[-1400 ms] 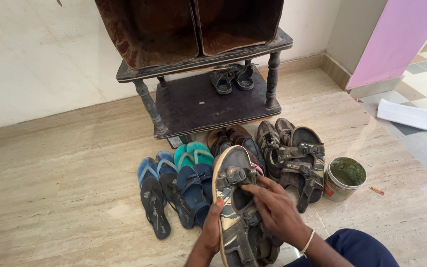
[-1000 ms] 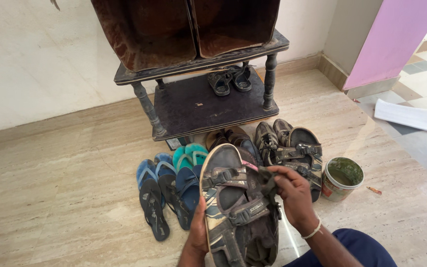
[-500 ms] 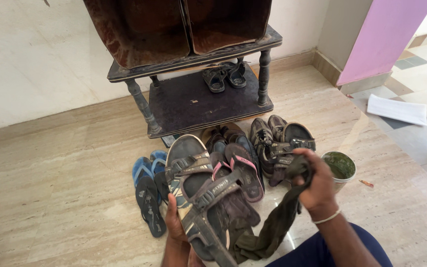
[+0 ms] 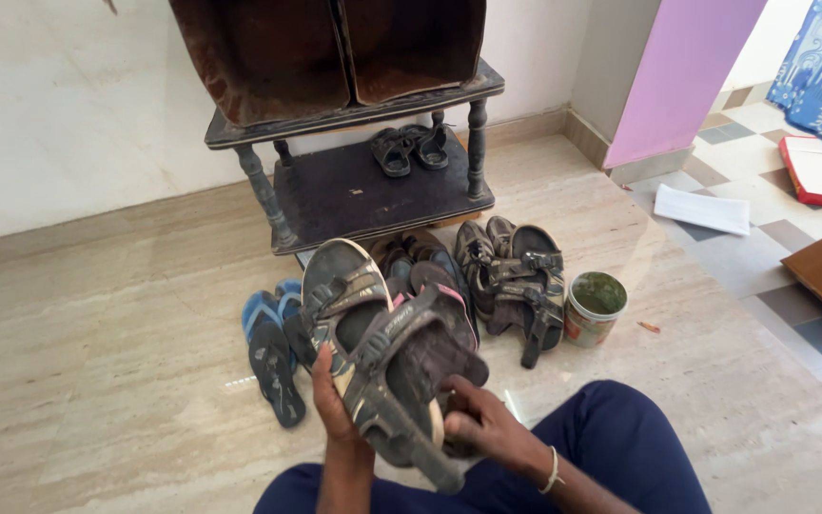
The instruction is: The person sits on the floor and wipes several pairs of sandals and flip-flops with a cloth. They handle each shoe individually, wiping the straps and soles, then place the cleaned shoes back on the floor or on a nearby shoe rack.
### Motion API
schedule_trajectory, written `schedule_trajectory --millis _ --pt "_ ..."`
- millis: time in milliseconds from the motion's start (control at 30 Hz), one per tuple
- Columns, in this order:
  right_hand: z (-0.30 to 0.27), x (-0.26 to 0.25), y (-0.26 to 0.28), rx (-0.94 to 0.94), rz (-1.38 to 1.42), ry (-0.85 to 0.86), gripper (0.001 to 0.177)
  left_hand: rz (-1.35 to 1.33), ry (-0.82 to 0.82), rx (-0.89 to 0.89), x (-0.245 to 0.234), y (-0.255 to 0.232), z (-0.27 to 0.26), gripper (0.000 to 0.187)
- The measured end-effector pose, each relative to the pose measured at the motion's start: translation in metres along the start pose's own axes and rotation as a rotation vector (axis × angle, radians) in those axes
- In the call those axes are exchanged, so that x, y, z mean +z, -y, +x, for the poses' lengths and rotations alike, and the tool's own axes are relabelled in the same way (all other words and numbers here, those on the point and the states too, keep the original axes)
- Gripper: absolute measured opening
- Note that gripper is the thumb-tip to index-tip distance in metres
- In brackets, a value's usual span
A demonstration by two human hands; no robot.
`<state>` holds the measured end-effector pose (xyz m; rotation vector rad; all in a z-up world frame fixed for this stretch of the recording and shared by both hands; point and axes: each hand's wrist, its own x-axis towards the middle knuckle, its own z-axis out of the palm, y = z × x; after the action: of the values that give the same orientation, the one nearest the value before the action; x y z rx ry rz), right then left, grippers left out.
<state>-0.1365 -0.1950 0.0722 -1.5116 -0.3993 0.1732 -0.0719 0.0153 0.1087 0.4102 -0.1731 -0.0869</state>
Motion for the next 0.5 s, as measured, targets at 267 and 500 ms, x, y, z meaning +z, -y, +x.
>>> schedule_trajectory --millis 267,500 --pt "-0.058 0.006 0.022 0.172 0.253 -0.119 0.066 0.163 0.18 -0.109 0.049 0.023 -0.031 0.048" --pt "-0.048 0.001 0.08 0.237 0.328 -0.403 0.035 0.971 0.149 0.01 0.095 0.025 -0.039 0.069"
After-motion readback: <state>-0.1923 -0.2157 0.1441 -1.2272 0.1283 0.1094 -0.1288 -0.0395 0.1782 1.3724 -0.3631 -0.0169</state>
